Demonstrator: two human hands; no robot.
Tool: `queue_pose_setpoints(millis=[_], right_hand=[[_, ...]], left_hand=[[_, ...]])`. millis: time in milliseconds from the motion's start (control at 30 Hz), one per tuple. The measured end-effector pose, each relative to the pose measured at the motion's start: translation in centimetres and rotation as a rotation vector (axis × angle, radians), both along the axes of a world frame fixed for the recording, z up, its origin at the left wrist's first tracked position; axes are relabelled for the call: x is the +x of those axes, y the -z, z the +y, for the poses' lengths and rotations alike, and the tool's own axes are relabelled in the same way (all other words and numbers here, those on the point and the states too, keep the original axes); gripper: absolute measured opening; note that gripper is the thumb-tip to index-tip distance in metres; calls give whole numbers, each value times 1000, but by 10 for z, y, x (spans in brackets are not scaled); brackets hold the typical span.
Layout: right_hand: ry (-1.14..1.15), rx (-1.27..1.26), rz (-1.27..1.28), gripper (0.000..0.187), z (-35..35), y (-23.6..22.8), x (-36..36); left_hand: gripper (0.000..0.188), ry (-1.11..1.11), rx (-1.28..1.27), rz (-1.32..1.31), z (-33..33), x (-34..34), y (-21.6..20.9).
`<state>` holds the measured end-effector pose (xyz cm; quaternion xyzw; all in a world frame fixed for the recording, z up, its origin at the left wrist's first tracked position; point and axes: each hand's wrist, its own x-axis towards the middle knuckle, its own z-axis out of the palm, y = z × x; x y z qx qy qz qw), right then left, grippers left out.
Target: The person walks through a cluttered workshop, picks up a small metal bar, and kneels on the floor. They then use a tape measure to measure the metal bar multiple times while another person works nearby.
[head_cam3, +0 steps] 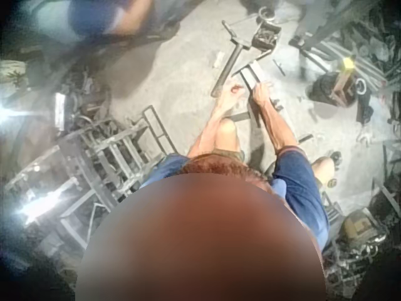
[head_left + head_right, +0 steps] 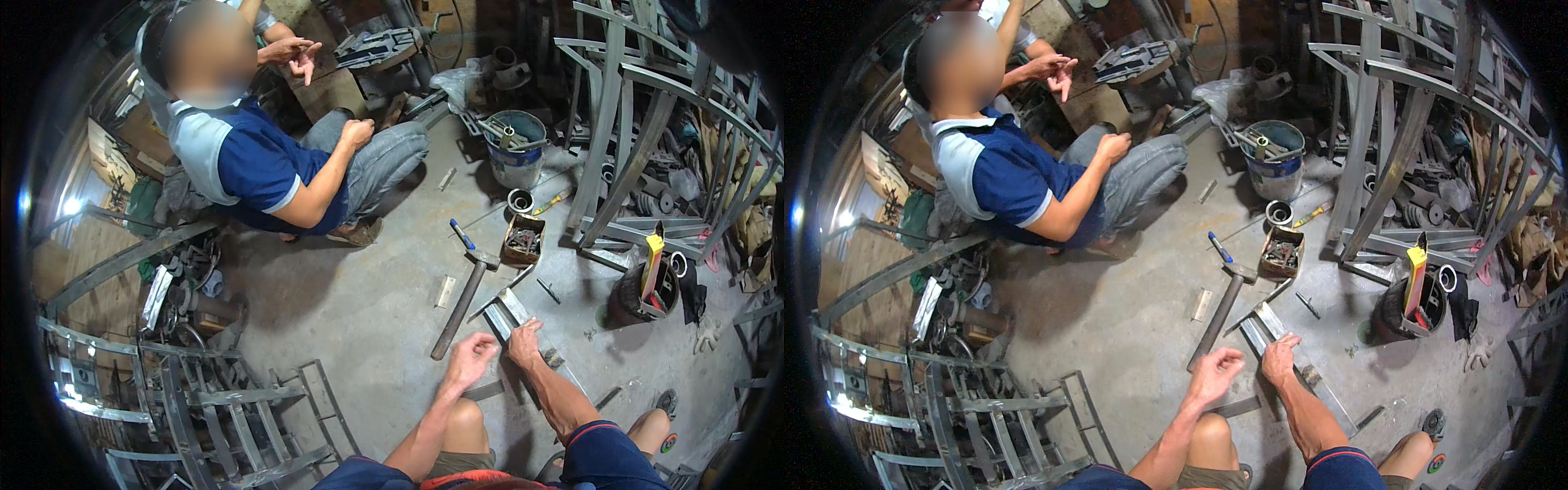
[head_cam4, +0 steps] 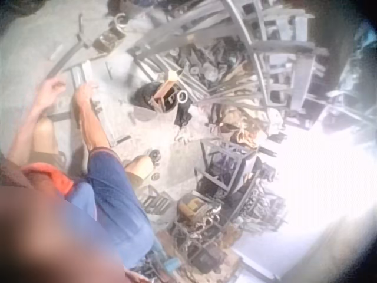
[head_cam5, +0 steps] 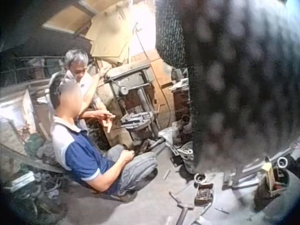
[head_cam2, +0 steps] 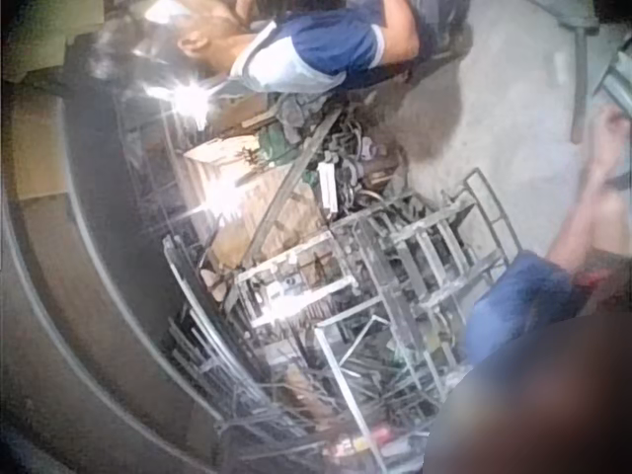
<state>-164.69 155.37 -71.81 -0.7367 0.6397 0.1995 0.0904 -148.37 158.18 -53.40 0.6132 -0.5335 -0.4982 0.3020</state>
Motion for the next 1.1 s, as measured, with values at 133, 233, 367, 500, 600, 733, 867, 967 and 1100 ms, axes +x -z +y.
queue_pose_setpoints(millis=[133, 233, 367, 500, 600, 733, 867, 967, 1100], right_hand=[[8, 14, -7, 58, -5, -3, 1], [8, 36, 32, 57, -7, 1, 1], [-21, -26, 63, 55, -3, 4, 1], [-25, -48, 62, 55, -1, 3, 2], [-8, -33, 11, 58, -4, 3, 0], [23, 2, -10, 61, -5, 9, -2], [26, -34, -4, 60, -5, 14, 0], [39, -29, -5, 59, -5, 12, 1], [13, -7, 39, 56, -5, 5, 2]], left_hand=[[23, 115, 50, 62, 22, -36, 2], [23, 342, 92, -65, 29, -44, 11], [21, 437, 106, -207, 35, -45, 21], [22, 533, 187, -284, 36, -45, 28], [22, 535, 190, -279, 37, -47, 31], [22, 507, 186, -289, 38, -49, 31], [22, 505, 206, -285, 38, -49, 29], [22, 513, 195, -303, 38, -50, 27], [21, 519, 146, -305, 32, -47, 14]])
